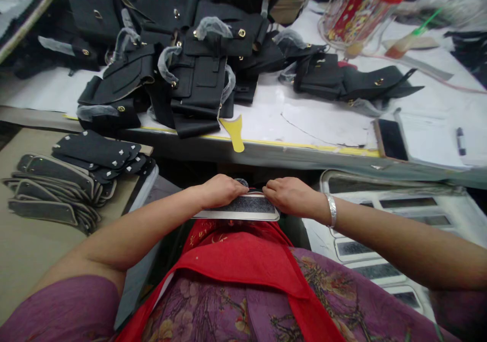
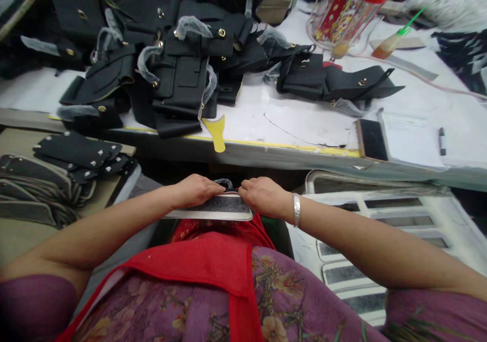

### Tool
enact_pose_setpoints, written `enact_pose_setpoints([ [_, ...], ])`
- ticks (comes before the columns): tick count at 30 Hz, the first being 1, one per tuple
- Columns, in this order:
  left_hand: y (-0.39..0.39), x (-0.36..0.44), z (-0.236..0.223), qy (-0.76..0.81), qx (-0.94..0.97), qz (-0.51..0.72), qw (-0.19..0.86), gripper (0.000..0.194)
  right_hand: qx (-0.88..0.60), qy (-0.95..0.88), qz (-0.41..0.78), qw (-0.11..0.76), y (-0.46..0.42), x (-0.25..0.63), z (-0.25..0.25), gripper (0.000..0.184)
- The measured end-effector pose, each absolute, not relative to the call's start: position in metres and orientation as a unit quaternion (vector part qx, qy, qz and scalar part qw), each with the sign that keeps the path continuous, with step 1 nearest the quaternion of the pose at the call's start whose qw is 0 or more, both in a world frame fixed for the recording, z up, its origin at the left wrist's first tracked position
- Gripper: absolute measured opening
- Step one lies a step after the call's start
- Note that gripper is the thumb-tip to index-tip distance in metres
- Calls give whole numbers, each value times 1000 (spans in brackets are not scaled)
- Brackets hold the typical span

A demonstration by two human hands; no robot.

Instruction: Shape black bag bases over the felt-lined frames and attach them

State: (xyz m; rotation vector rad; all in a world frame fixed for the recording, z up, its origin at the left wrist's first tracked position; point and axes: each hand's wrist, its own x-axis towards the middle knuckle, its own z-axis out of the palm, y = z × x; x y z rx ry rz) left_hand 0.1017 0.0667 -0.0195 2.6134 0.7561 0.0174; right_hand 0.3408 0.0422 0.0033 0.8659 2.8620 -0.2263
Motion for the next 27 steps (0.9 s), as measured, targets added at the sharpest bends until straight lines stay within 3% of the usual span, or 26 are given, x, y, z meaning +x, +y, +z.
enact_pose_setpoints([
  [5,66,100,-22,227,960,-27,162,30,349,915,-199,24,53,339,5,33],
  [8,66,100,-21,222,963,-34,150,31,397,859,-324,-13,65,340,-1,31],
  [14,69,99,-21,210,967,-46,137,31,414,717,-560,18,85,336,-14,21],
  [27,63,98,-19,206,970,-49,120,27,375,675,-634,52,93,315,-23,29],
])
